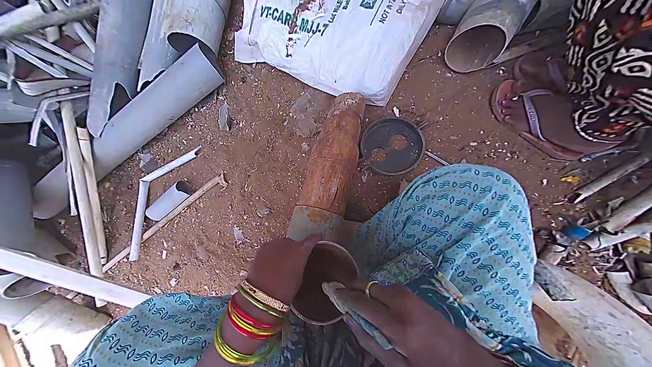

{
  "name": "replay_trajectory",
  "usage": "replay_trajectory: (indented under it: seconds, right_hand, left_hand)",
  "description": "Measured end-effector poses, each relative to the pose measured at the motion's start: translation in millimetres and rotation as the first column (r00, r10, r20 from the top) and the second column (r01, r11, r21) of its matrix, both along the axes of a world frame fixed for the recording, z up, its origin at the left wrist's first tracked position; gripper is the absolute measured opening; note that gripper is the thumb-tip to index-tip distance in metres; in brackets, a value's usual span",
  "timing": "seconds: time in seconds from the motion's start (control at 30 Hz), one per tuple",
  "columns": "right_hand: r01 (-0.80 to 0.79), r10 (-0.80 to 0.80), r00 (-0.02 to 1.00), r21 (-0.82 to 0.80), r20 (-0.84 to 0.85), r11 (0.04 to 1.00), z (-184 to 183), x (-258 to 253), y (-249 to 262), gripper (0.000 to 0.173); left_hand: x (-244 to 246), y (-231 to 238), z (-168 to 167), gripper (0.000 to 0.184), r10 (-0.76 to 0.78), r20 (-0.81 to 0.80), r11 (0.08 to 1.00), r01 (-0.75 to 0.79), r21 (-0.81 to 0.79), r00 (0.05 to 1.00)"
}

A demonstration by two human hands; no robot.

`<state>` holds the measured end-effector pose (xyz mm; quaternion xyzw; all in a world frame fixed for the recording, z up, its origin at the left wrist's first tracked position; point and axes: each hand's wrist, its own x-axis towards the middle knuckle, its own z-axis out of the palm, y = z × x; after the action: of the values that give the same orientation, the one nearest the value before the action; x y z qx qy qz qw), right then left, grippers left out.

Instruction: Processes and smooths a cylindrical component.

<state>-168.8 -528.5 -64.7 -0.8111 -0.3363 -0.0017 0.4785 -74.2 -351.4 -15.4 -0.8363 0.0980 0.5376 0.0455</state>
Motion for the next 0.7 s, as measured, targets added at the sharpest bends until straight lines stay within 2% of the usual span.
replay_trajectory:
  seconds: [0.1, 0.23, 0.37, 0.47, 0.6, 0.7]
  right_hand:
    - [-0.068, 0.074, 0.993, 0.062, -0.091, 0.996, 26.2, 2.3, -12.7, 0.022]
    - [0.022, -0.021, 0.999, -0.039, 0.047, 0.999, -3.1, 3.7, 6.7, 0.024]
    - [-0.051, 0.054, 0.997, 0.045, -0.063, 0.998, 21.5, 6.4, -5.8, 0.022]
    - [0.052, -0.052, 0.999, 0.006, -0.007, 0.999, -4.3, 8.6, 7.6, 0.024]
    - [-0.002, 0.014, 0.996, 0.132, -0.09, 0.991, 10.6, 11.9, -3.6, 0.022]
    - [0.061, -0.059, 0.997, 0.035, -0.041, 0.998, -2.3, 10.7, 5.7, 0.025]
  left_hand:
    - [2.0, 4.0, 0.0, 0.071, 0.019, -0.003, 1.0, -0.019, -0.01, 1.0]
    - [2.8, 2.9, 0.1, 0.07, 0.028, -0.009, 1.0, -0.028, -0.003, 1.0]
    - [3.5, 3.3, 1.7, 0.07, 0.022, -0.021, 1.0, -0.022, -0.021, 1.0]
    - [4.3, 2.3, 2.2, 0.072, 0.022, -0.031, 1.0, -0.022, -0.008, 0.999]
    - [5.3, 4.5, 1.4, 0.069, 0.023, -0.014, 1.0, -0.024, -0.018, 1.0]
    - [4.6, 5.4, 1.3, 0.07, 0.029, -0.018, 0.999, -0.029, -0.015, 0.999]
